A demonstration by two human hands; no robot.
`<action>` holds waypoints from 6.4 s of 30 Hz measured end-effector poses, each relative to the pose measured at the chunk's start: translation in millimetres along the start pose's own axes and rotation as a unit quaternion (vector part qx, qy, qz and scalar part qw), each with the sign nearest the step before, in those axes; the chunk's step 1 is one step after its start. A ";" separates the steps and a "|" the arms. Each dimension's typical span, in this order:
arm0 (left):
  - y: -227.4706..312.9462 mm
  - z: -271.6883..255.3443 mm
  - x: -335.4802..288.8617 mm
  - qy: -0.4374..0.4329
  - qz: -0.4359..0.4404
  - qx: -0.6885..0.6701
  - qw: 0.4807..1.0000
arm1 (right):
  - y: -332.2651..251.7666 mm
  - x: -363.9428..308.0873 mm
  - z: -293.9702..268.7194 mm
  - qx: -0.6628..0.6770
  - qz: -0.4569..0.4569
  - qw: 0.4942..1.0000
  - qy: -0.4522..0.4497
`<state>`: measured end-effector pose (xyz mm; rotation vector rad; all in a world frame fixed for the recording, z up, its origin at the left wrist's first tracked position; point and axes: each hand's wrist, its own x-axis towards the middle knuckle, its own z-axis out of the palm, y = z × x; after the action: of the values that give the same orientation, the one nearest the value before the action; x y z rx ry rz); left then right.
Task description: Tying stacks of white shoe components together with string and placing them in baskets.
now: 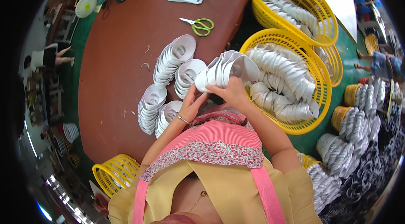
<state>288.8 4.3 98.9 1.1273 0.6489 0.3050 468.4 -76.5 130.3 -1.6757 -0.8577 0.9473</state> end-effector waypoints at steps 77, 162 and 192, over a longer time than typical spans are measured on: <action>-38.8 -51.9 69.0 0.206 0.188 0.647 0.710 | 118.9 132.8 57.8 -0.072 -0.031 0.988 -0.133; 12.1 22.7 67.4 0.224 0.069 0.073 0.969 | 12.9 74.5 39.7 0.082 0.083 0.985 0.129; -81.0 -14.9 45.7 0.346 0.011 -0.036 0.937 | 80.9 160.1 50.7 -0.336 -0.147 0.929 0.049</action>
<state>307.7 6.3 6.5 0.9456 1.2344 0.7571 502.7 63.1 11.8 -2.0556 -1.4240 0.3643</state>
